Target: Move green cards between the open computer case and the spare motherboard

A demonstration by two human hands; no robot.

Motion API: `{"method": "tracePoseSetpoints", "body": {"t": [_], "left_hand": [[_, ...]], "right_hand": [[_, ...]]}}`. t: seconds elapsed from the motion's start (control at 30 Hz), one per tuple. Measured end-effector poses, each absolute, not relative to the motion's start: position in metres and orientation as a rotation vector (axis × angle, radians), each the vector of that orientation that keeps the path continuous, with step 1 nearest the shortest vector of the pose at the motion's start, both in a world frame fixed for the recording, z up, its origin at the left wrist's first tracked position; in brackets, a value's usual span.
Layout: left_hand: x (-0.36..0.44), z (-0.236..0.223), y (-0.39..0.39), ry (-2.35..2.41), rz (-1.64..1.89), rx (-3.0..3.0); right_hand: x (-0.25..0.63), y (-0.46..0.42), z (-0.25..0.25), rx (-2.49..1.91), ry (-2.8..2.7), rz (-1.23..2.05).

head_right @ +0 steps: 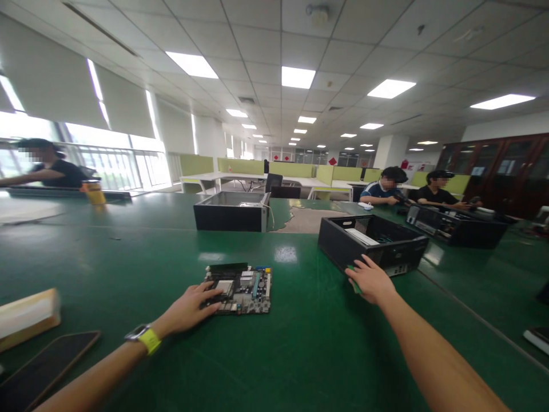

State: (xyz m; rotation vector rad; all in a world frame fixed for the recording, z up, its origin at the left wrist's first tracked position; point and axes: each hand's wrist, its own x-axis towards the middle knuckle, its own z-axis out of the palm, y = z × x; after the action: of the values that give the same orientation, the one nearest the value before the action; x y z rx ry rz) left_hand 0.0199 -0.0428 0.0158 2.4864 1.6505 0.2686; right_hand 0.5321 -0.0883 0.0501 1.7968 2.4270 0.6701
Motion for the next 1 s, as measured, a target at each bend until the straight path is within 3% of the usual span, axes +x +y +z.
{"method": "tracePoseSetpoints", "body": {"t": [0.13, 0.3, 0.5, 0.63, 0.87, 1.0], "left_hand": [[0.038, 0.016, -0.061, 1.576, 0.303, 2.492], [0.06, 0.018, -0.087, 1.519, 0.338, 2.48], [0.095, 0.017, -0.135, 1.478, 0.383, 2.505], [0.106, 0.018, -0.158, 1.497, 0.338, 2.52], [0.1, 0.047, -0.119, 1.634, 0.446, 2.499], [0.09, 0.041, -0.091, 1.58, 0.538, 2.516]], "right_hand": [[0.556, -0.091, 0.039, 1.837, 2.412, 0.737], [0.485, -0.096, 0.042, 2.083, 2.53, 0.687], [0.38, -0.094, 0.029, 2.406, 2.691, -0.025], [0.348, -0.086, 0.01, 2.653, 2.656, -0.201], [0.33, -0.083, -0.015, 2.608, 2.611, -0.241], [0.329, -0.088, -0.013, 2.616, 2.597, -0.284]]}}
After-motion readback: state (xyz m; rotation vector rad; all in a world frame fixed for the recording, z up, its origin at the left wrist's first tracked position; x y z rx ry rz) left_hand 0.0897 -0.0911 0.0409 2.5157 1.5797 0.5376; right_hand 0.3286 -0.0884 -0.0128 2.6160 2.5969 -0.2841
